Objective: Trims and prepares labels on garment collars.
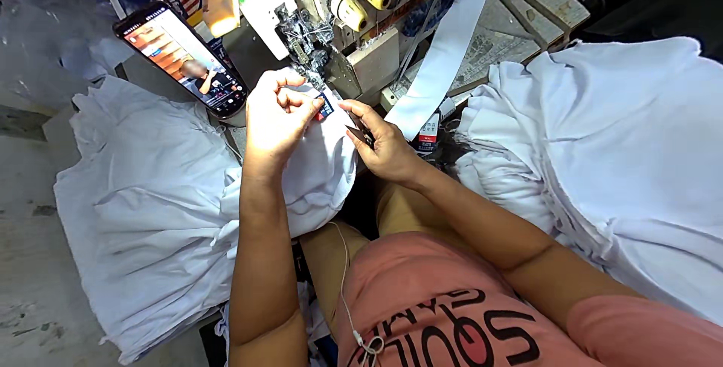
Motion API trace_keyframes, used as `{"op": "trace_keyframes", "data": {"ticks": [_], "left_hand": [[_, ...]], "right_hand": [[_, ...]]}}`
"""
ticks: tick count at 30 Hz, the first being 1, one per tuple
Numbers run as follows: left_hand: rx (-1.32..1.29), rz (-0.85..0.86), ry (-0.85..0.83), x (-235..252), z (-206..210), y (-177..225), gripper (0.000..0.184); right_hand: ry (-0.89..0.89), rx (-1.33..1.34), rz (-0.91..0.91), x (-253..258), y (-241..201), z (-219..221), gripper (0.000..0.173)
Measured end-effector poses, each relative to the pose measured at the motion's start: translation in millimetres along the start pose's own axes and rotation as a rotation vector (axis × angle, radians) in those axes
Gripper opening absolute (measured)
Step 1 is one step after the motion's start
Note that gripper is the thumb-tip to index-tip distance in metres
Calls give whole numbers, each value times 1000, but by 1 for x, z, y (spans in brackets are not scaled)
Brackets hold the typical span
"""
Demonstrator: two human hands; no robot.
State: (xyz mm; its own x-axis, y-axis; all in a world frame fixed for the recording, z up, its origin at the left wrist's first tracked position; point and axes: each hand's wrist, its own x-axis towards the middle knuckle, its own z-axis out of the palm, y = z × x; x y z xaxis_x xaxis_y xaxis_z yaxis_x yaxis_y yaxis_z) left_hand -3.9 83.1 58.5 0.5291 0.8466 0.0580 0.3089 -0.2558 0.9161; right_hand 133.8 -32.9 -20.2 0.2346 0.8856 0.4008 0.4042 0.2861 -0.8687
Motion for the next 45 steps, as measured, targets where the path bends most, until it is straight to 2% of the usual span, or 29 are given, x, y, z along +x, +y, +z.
{"op": "trace_keyframes", "data": {"ticks": [9,11,13,16,19,29,45], "left_hand": [[88,30,-18,2,1,1,40],[245,117,-18,1,2,0,28],[518,245,26,-6,7,3,14],[749,425,101,-26,20,0,20],[839,480,66,-40,22,-8,28],[912,585,154,-37,26,-22,27],[920,583,160,-30,25,-22,27]], "right_hand": [[-112,-90,60,6,-8,-7,51],[-129,-92,65,7,-9,-8,51],[-129,-86,62,8,-9,-8,50],[-131,-78,69,8,-8,-9,51],[-127,-64,57,8,-6,-8,51],[-44,19,62,3,-2,-3,50],[-37,46,77,4,0,-2,49]]}}
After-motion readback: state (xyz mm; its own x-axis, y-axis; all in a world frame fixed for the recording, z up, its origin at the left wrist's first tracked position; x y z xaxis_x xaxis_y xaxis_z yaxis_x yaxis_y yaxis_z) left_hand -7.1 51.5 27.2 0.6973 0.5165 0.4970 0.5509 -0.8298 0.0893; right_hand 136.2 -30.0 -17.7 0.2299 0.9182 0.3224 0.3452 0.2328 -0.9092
